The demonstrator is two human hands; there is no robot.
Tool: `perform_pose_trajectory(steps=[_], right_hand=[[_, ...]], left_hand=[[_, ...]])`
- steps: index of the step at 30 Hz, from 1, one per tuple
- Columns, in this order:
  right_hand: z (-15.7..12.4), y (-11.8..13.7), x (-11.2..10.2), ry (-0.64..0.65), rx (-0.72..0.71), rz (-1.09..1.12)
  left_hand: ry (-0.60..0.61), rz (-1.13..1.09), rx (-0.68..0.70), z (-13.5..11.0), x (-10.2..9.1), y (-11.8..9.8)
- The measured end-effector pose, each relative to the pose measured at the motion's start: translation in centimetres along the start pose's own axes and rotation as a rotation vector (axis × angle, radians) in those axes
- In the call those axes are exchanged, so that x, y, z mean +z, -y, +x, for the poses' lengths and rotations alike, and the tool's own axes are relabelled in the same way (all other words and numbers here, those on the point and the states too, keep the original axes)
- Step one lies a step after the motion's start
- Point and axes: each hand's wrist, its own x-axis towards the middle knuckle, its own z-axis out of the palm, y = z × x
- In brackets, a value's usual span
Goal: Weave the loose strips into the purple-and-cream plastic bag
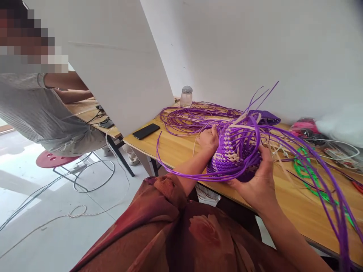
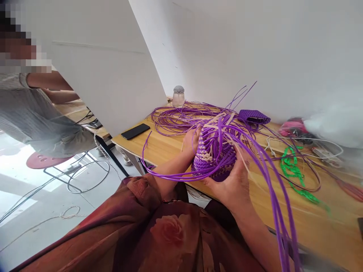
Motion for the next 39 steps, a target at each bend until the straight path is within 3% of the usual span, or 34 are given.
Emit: perform_pose_trajectory(steps=[3,10,15,17,18,21,22,24,29,33,35,37,39], right_hand=[[0.6,-0.2,0.4,-0.015,-0.063,-0.085],[-0.1,-1.8,-0.3,-0.114,0.049,-0.108],[0.2,-2.2,-1.4,-0.119,0.07,-0.056],[0.4,-2.3,-1.8,-0.113,0.041,-0.027],[0.5,-2.4,-2.0,-0.099,0.022,-0.013],[0.8,-2.6,-2.2,-0.073,-0.019,0.001],[0.8,-2.6,-2.2,-0.077,-0.033,0.003],[0.9,-2.6,-2.0,-0.09,-0.068,0.008],[0.7,-3.0,-1.9,-0.075,-0.055,-0.041],[0.7,-3.9,-2.2,-0.063,0.014,-0.033],[0.7,-4.5,-2.2,-0.068,0.024,0.038],[0.7,-4.9,-2.0,-0.075,0.012,0.115],[0.6,-5.1,-1.7,-0.087,0.012,0.18]], left_hand=[[-0.013,0.056,-0.029,0.2,0.5,-0.1],[-0.04,-0.111,0.028,1.3,0.9,1.7],[-0.124,-0.212,0.082,-0.2,0.1,2.3],[-0.219,-0.265,0.214,-1.3,-0.8,1.9],[-0.255,-0.295,0.349,-1.7,-1.4,1.4],[-0.047,-0.318,0.741,-2.5,-2.6,-0.5],[0.039,-0.301,0.802,-2.6,-2.7,-1.2],[0.089,-0.248,0.841,-2.5,-2.4,-2.2],[-0.075,-0.244,0.732,-2.7,-0.5,-2.4],[-0.186,-0.326,0.717,-2.7,-0.9,-1.2],[-0.254,-0.373,0.556,-2.2,-1.2,0.0],[-0.269,-0.409,0.272,-2.1,-1.1,1.4],[-0.122,-0.445,0.106,-2.6,-0.5,2.7]])
